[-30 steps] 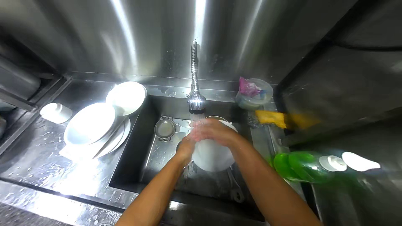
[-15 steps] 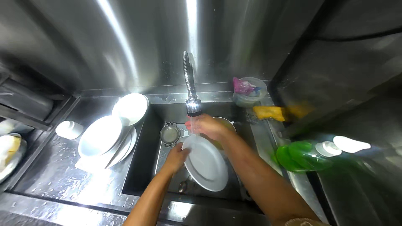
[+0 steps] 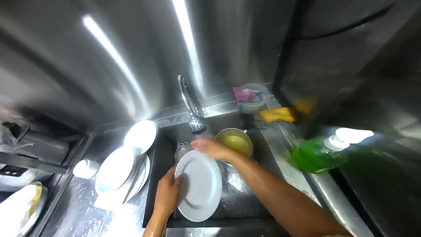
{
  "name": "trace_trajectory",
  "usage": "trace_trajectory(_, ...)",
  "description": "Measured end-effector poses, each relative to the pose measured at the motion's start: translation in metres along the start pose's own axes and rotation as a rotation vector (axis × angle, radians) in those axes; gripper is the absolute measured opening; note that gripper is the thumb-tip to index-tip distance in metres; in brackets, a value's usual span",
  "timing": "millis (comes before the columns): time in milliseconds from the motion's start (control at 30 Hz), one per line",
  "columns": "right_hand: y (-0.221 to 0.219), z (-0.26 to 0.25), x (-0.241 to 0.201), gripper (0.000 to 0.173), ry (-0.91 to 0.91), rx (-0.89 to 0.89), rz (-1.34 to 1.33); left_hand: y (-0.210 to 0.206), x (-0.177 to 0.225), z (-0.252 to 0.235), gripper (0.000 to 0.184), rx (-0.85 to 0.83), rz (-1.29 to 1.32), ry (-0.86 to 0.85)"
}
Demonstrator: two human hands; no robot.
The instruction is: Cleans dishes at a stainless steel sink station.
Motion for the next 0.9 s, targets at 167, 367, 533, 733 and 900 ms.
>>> trace_trajectory(167, -0.018, -0.002, 0.029, 0.042, -0.009, 0.019, 0.019, 0.021, 0.002, 0.009, 0.021, 0.276, 0.001, -0.062)
trace_trajectory(367, -0.026, 0.034, 0.098, 0.039, -0.200, 0.052, -0.772, 0.023, -0.016, 0.010, 0.019, 0.424, 0.322, -0.154)
trace_trajectory(533, 0.014, 0.054, 0.077, 0.023, -0.103, 0.308, -0.434, -0.015, -0.049, -0.006, 0.032, 0.290, 0.296, -0.021)
trace_trajectory(733, -0.019, 0.130, 0.003, 0.020, 0.647, 0.620, 0.411, -0.093, -0.059, -0.009, 0.066, 0.014, 1.144, 0.535)
trace_trajectory(900, -0.063, 0.154, 0.033, 0.036, 0.717, 0.487, 0.550, -0.106, -0.041, -0.026, 0.033, -0.019, 1.396, 0.387)
Point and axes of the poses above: each hand's wrist, its own z-axis away from the middle knuckle, its own y-axis out of the back of the hand, x = y × z, the point moved 10 cm from there along -z, towards the middle knuckle, and after that the axes turned 7 degrees about -y, right-handed, at the moved point
